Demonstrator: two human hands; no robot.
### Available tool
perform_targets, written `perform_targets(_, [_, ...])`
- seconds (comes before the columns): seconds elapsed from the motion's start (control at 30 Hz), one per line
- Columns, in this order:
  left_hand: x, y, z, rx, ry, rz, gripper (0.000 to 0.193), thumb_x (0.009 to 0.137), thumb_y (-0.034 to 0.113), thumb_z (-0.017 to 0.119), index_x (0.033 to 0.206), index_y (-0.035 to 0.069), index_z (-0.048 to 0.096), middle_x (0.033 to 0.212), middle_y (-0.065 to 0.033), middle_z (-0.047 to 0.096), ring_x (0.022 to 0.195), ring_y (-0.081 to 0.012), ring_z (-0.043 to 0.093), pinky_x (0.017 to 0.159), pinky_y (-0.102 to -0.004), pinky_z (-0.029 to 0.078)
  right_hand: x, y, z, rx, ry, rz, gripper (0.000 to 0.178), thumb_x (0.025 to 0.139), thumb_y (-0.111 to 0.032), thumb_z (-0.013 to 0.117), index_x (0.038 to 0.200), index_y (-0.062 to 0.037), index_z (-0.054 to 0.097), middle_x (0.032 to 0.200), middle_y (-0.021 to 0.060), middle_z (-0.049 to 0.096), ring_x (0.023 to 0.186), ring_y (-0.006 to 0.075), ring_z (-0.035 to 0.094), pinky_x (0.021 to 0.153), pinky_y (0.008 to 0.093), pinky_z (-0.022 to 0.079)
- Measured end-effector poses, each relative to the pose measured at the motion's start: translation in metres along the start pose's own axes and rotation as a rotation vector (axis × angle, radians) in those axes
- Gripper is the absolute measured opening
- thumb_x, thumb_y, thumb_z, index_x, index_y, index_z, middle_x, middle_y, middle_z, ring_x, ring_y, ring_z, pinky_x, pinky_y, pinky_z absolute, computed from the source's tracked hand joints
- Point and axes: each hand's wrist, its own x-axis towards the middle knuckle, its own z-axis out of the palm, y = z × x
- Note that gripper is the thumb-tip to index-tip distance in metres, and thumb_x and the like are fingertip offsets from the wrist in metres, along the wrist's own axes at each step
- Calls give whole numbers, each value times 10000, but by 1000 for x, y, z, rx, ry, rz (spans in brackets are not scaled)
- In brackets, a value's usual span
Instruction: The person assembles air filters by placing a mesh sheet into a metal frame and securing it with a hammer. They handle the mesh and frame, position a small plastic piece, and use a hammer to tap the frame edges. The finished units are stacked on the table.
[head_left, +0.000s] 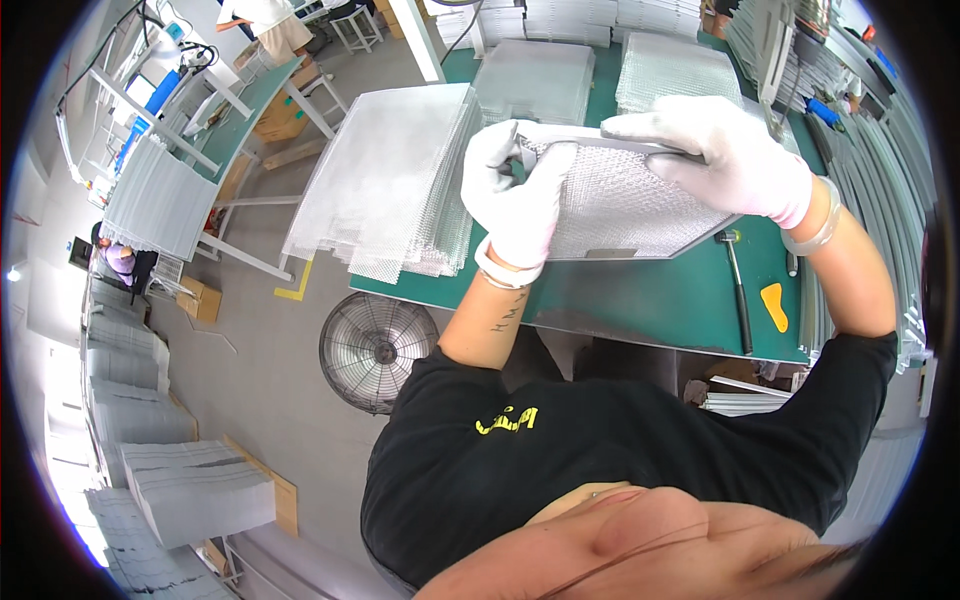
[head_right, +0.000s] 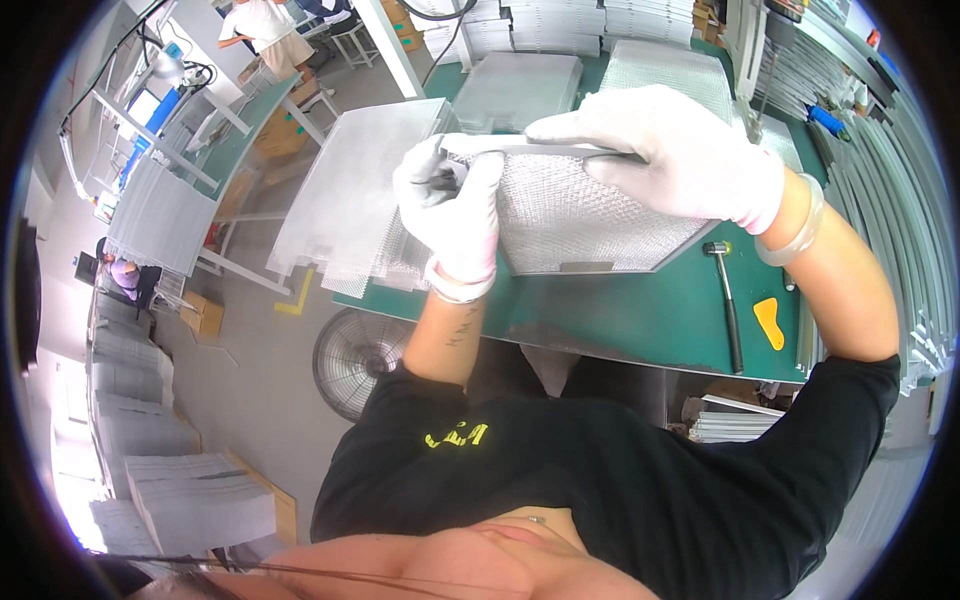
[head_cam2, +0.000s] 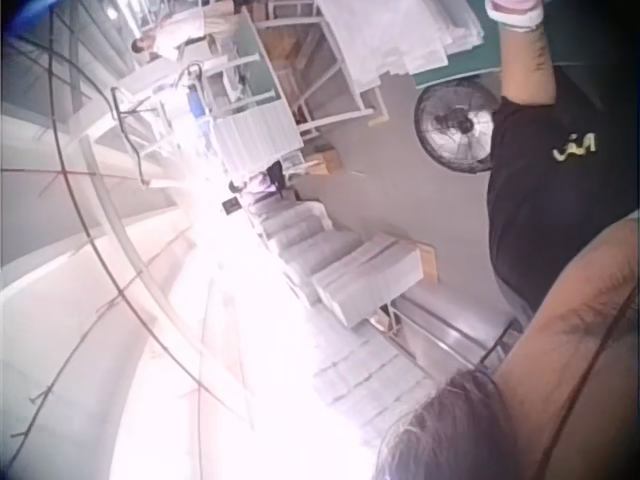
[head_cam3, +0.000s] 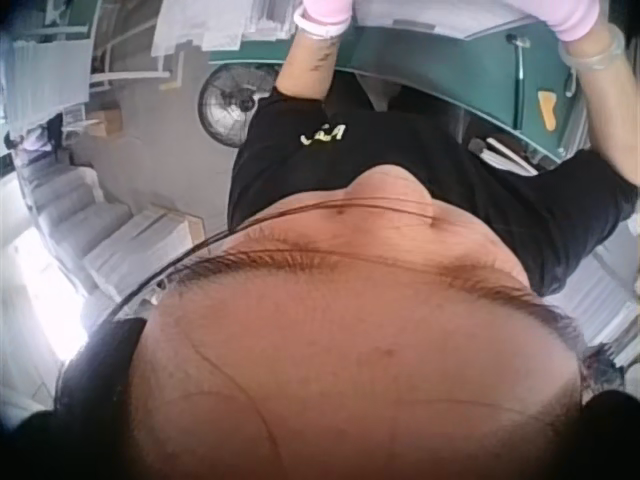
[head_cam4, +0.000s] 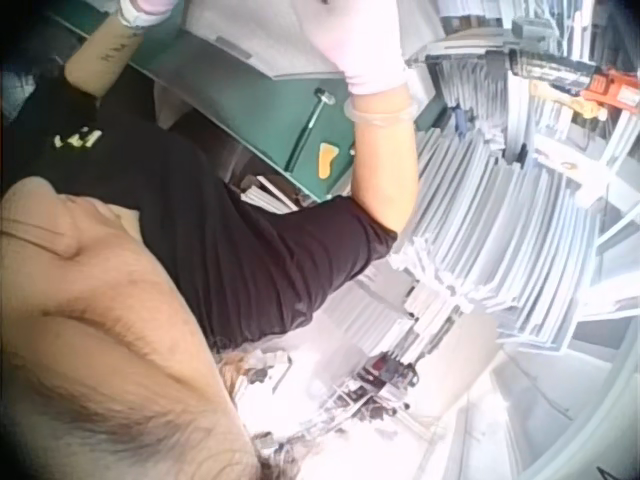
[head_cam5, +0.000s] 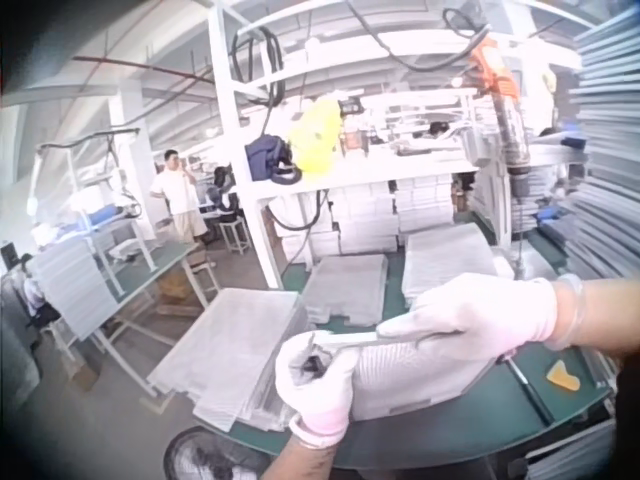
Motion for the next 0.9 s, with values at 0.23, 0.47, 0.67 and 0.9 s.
perform_targets(0.23, [0,-8,-6,384,24,163,288,862,-32,678,1147,-36,636,956,-38,654,785,-65,558,700,-216,458,4,5,4,58,11,27,493,788,31,592,1275,-50,599,1133,191,655,1033,371,626,909,408,495])
perform_targets(0.47, [-2,-14,-10,201,51,66,283,880,-53,645,1162,-51,626,958,-56,654,803,-78,586,731,-217,487,7,2,5,63,-3,36,491,786,29,596,1271,-47,596,1142,195,655,1040,367,627,921,404,495])
perform_targets(0.67, [6,-2,-4,-170,66,-202,329,829,-26,710,1152,-16,644,1026,-53,644,848,-98,585,739,-240,491,8,5,7,-12,40,-15,476,790,19,601,1260,-57,601,1116,192,658,1019,368,631,904,406,502])
perform_targets(0.9, [7,-25,-17,70,-176,14,401,899,-18,631,1270,16,484,1049,-52,591,898,-84,539,792,-234,464,9,4,4,35,39,-15,414,802,-12,615,1213,-53,596,1041,187,666,950,372,640,854,399,508])
